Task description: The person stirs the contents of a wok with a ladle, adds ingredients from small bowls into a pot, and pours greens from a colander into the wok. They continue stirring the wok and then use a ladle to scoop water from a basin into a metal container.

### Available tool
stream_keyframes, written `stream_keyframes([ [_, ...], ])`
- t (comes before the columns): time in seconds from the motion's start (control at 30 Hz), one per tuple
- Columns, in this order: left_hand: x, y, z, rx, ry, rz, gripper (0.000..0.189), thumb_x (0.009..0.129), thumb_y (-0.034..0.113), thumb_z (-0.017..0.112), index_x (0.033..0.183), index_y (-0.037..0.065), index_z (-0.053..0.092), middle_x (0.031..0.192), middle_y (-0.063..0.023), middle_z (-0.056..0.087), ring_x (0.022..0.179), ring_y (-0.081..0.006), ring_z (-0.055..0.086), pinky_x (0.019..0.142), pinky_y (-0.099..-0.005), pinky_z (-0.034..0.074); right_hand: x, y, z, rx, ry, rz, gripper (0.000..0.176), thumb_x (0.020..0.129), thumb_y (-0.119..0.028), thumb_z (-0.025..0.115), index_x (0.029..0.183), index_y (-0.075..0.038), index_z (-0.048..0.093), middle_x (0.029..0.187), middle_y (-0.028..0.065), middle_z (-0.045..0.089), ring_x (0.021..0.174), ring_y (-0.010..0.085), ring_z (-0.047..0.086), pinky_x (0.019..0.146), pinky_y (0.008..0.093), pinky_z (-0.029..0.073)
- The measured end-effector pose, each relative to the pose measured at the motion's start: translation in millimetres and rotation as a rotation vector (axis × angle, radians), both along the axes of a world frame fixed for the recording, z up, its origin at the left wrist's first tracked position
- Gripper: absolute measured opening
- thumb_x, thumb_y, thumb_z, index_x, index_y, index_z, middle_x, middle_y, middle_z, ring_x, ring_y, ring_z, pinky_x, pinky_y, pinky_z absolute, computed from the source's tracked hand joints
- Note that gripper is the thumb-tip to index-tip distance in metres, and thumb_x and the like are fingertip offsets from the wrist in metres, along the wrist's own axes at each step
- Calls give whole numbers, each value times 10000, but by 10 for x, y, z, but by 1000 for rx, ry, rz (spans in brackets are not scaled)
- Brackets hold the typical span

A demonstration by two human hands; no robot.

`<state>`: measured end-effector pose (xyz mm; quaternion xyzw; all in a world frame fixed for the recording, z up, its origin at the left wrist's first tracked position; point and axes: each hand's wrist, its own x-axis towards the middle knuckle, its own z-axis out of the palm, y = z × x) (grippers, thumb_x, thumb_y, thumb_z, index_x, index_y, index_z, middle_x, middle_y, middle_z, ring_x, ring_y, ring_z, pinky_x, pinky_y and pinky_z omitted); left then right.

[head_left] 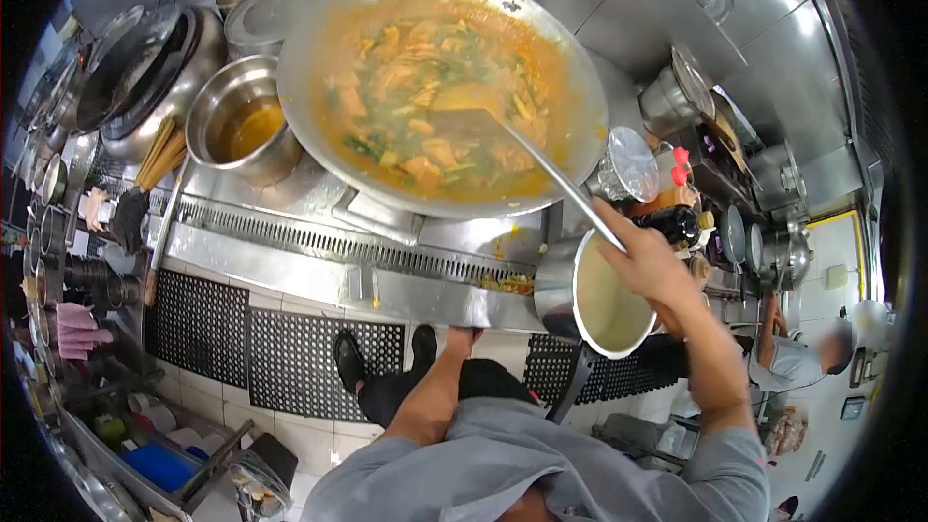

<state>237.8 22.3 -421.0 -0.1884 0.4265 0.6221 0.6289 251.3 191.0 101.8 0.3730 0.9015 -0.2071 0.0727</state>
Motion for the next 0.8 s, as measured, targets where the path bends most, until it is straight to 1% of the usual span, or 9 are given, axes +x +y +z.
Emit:
stream_keyframes([
  [0.13,132,-25,-75,11,-22,124,298,954,274,572,1235,178,555,1254,-32,586,1156,-219,566,912,-421,500,-457,-20,50,-112,58,-193,567,943,-231,567,1478,-140,404,1050,294,660,982,445,647,881,457,490],
  [0.23,206,-28,-152,11,-54,222,242,1030,249,411,1194,199,582,1152,-27,644,981,-204,636,742,-394,552,-630,1,192,-142,163,-238,554,948,-245,550,1471,-127,411,1073,290,658,991,450,641,884,462,491],
  [0.3,335,-81,-533,198,613,83,224,1024,244,438,1185,191,585,1145,-30,642,987,-195,629,763,-401,549,-695,241,-21,54,291,-15,557,950,-241,545,1474,-125,400,1033,295,663,939,468,643,842,488,507],
  [0.37,407,-137,-750,306,792,-13,244,987,244,496,1209,177,570,1201,-39,610,1068,-205,587,849,-413,510,-698,415,-241,198,252,136,577,950,-218,546,1489,-121,365,936,295,663,836,471,645,766,504,513],
  [0.47,220,-156,-646,265,313,-53,398,908,250,584,1290,151,527,1335,-67,538,1248,-250,488,1034,-441,398,-479,202,-243,147,63,190,642,928,-147,563,1512,-116,298,803,306,632,730,478,626,694,530,492],
  [0.53,39,-181,-85,143,-40,-45,472,886,256,585,1336,139,505,1370,-90,515,1294,-282,444,1103,-461,324,6,-12,-53,176,9,200,661,910,-125,580,1512,-122,307,778,288,637,730,469,633,696,533,498],
  [0.7,245,-145,-696,362,587,-33,466,955,320,508,1399,183,470,1412,-54,495,1316,-267,439,1093,-457,362,521,-334,498,178,-243,73,687,901,-109,575,1519,-86,278,804,280,645,752,471,638,701,540,505],
  [0.73,314,-163,-712,353,584,-33,470,967,333,490,1411,182,461,1427,-51,484,1324,-267,434,1100,-454,359,414,-296,431,199,-335,1,651,917,-144,566,1510,-126,299,860,287,661,810,476,646,729,545,504],
  [0.8,383,-174,-693,328,610,-23,463,966,334,492,1394,159,478,1397,-72,502,1291,-274,459,1075,-451,378,180,-86,84,186,-148,31,609,926,-166,573,1489,-108,346,908,294,660,850,478,639,763,531,501],
])
